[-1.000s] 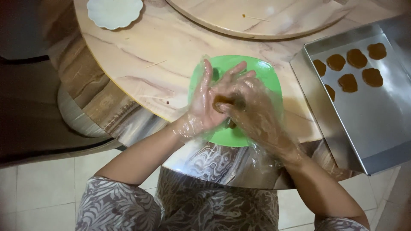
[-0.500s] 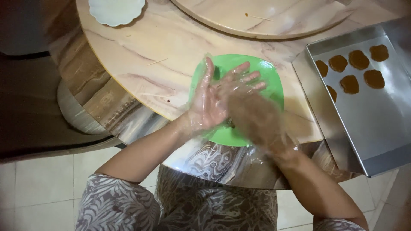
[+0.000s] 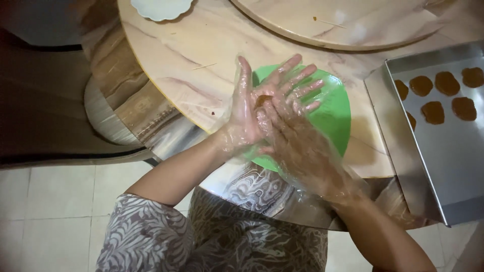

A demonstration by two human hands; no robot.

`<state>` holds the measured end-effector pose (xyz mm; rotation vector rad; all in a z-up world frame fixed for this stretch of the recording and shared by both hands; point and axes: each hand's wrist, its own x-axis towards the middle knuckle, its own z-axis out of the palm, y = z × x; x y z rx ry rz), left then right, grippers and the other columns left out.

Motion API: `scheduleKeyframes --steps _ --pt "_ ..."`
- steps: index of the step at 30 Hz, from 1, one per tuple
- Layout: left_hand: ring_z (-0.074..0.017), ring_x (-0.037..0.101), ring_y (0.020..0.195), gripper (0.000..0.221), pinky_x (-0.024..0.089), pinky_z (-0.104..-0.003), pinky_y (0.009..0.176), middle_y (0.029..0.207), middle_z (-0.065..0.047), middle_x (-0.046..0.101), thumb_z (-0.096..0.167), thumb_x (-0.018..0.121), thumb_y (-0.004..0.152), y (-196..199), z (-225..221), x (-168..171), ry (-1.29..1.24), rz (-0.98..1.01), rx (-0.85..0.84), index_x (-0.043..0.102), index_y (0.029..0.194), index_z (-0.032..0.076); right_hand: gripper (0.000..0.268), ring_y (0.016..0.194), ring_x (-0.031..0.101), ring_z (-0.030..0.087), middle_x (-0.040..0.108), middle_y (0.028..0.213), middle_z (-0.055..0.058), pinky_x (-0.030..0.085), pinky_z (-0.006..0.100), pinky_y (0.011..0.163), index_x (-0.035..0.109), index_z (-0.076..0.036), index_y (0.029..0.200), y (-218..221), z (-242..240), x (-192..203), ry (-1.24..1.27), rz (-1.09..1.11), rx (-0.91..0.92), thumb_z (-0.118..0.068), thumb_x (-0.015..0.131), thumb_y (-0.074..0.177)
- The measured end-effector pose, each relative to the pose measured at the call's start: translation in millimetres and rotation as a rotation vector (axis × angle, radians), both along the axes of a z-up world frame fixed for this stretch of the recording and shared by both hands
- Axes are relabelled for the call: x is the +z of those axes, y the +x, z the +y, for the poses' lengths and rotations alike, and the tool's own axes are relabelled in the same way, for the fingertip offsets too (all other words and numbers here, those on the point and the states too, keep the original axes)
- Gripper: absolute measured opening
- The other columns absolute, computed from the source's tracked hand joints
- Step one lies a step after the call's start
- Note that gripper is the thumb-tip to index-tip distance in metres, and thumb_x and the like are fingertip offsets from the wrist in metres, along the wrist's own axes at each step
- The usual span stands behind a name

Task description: The person is manually shaping small portions of dough into balls and arranging them in a metal baking tray.

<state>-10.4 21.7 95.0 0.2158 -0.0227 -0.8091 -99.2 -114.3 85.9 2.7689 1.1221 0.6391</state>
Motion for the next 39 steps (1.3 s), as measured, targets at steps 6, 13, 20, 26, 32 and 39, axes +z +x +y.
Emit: scheduleKeyframes --steps 6,13,20,26,32,39 --pt "-0.0429 0.032 0.147 0.096 0.026 -0.063 0.122 0.16 -0.022 0.033 0.081 0.035 0.088 14 0 -32 -0.115 -0.031 0.012 0.043 0.149 0.008 0.073 0.152 0.03 0.038 0.028 0.159 0.027 0.035 0.056 0.126 0.023 0.009 0.153 -3 -9 -23 0.0 -0.148 0.016 -0.049 0.05 0.117" --pt "-0.0377 0.038 0.144 0.086 0.026 -0.065 0.12 0.154 -0.017 0.043 0.081 0.033 0.097 13 -10 -44 -0.223 -0.374 -0.073 0.049 0.149 0.014 0.038 0.068 0.067 0.022 0.066 0.092 0.007 0.062 0.036 0.048 0.067 -0.023 0.117 3 3 43 0.112 0.613 -0.456 -0.051 0.046 0.105" --pt "-0.0346 0.056 0.117 0.1 0.047 -0.041 0.08 0.155 -0.018 0.04 0.081 0.033 0.082 -4 -12 -18 0.09 -0.077 -0.197 0.033 0.156 0.013 0.05 0.124 0.054 0.018 0.052 0.143 0.002 0.048 0.033 0.104 0.05 -0.021 0.145 5 -11 11 0.007 -0.129 -0.293 -0.051 0.057 0.105" --pt "-0.0244 0.053 0.097 0.099 0.045 -0.023 0.052 0.144 -0.015 0.053 0.08 0.035 0.088 0 -10 -37 0.005 -0.094 -0.238 0.029 0.16 0.012 0.043 0.09 0.06 0.025 0.059 0.115 0.011 0.051 0.035 0.064 0.053 -0.02 0.13 9 -8 12 0.285 0.04 -0.281 -0.052 0.05 0.101" --pt "-0.0155 0.07 0.088 0.096 0.041 -0.01 0.042 0.144 -0.02 0.054 0.086 0.022 0.096 -2 -20 -71 -0.09 -0.062 -0.196 0.032 0.158 0.013 0.047 0.1 0.063 0.032 0.051 0.106 0.006 0.056 0.047 0.079 0.056 -0.02 0.113 12 -7 8 0.547 0.271 -0.343 -0.052 0.077 0.086" --pt "-0.0416 0.044 0.138 0.105 0.05 -0.05 0.103 0.159 -0.023 0.033 0.088 0.022 0.089 4 -22 -70 0.039 -0.137 -0.105 0.022 0.16 0.01 0.023 0.105 0.064 0.049 0.064 0.099 0.025 0.046 0.071 0.09 0.065 -0.002 0.101 5 7 43 0.965 0.435 -0.123 -0.016 0.079 0.088"
